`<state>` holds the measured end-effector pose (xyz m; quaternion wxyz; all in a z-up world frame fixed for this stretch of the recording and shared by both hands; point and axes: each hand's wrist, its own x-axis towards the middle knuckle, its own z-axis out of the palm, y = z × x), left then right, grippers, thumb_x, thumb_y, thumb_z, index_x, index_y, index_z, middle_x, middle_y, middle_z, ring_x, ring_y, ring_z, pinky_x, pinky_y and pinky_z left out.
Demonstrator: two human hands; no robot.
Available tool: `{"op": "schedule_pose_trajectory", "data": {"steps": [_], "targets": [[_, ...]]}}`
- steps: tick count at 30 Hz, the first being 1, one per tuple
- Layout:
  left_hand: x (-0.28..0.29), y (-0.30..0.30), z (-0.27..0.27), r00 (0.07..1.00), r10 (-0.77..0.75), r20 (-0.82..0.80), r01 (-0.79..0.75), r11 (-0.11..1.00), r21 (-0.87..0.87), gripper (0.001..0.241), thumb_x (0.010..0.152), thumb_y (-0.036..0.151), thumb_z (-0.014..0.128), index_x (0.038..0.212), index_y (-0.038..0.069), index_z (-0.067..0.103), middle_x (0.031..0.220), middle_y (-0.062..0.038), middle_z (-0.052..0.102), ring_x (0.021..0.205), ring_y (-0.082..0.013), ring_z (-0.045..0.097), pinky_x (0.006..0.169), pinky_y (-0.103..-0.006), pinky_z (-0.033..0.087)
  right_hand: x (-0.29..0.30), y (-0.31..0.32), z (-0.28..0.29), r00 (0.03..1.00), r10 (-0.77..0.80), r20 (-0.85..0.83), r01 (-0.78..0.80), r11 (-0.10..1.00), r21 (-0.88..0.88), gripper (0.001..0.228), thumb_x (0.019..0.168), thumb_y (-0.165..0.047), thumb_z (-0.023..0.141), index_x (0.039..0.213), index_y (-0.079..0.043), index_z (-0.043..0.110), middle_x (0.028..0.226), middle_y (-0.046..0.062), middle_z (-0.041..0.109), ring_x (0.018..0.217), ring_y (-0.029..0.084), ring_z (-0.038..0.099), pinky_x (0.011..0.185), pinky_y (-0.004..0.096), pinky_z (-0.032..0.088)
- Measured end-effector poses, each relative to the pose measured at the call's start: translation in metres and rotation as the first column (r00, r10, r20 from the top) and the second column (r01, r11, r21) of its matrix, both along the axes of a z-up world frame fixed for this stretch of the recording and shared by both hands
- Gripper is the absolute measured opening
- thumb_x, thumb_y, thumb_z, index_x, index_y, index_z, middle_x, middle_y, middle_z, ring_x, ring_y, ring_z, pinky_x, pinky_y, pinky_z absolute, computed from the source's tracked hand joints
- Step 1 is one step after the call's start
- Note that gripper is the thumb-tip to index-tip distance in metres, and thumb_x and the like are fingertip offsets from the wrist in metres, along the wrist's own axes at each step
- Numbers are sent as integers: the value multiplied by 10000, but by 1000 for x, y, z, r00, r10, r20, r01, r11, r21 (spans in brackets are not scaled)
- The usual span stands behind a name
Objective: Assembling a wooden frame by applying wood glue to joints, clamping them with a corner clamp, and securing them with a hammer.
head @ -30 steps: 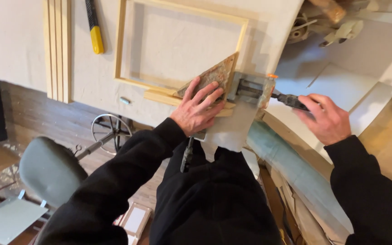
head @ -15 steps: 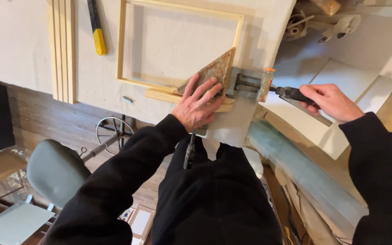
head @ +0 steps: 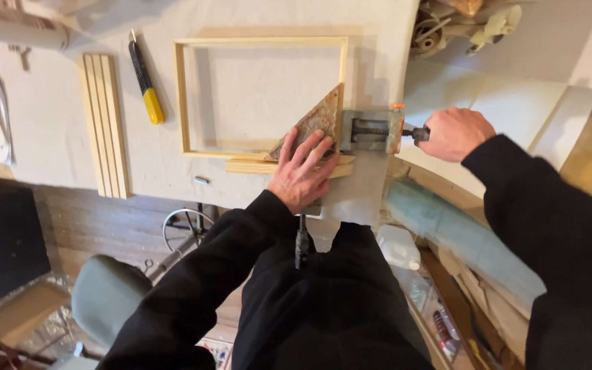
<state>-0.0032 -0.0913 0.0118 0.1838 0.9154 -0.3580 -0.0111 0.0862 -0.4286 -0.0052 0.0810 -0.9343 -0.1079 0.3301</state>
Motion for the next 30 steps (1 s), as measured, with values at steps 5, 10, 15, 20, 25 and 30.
{"op": "schedule_pose_trajectory", "data": {"steps": [5,10,15,20,25,30], "targets": [[11,6,5,999,-34,30,34,999,-11,518,824,260,753,1310,108,655,1483,-120,454,1463,-311,387,1212,-656,265,4,5,5,986,-36,-166,27,998,-60,319,817,-356,669,766,-52,750,735,212,713,739,431,686,738,522,564],[47,23,22,970,-245,9,245,970,-8,467,845,306,692,1269,114,652,1434,-112,491,1363,-297,438,1101,-608,337,-57,36,76,838,-188,512,97,975,198,495,822,-406,745,1136,-28,678,977,170,714,901,357,695,817,490,554],[77,35,2,905,-424,21,424,904,-45,446,875,361,670,1247,115,648,1408,-110,516,1308,-305,458,1075,-591,364,-208,136,35,448,-890,87,663,396,635,274,1056,-256,624,1121,10,619,998,110,697,906,157,637,858,303,541],[84,39,-11,873,-474,111,485,869,-98,445,942,448,654,1240,118,649,1407,-131,522,1317,-325,448,1076,-594,357,-323,260,-51,200,-41,-979,891,-408,199,782,934,-654,327,1320,-29,597,964,136,763,837,225,729,790,379,593],[84,38,-8,850,-514,116,525,844,-111,448,958,460,662,1260,131,646,1422,-132,498,1326,-323,431,1070,-596,357,-381,291,-113,133,-354,-926,676,-650,346,596,1130,-530,485,1073,50,611,709,12,558,629,141,481,577,326,352],[83,40,-11,842,-527,117,537,840,-81,460,952,466,670,1276,140,644,1428,-130,466,1340,-327,409,1054,-603,354,-319,324,-32,167,-986,-27,899,141,414,344,1035,-356,671,1024,-12,676,697,118,584,595,313,548,582,454,433]]}}
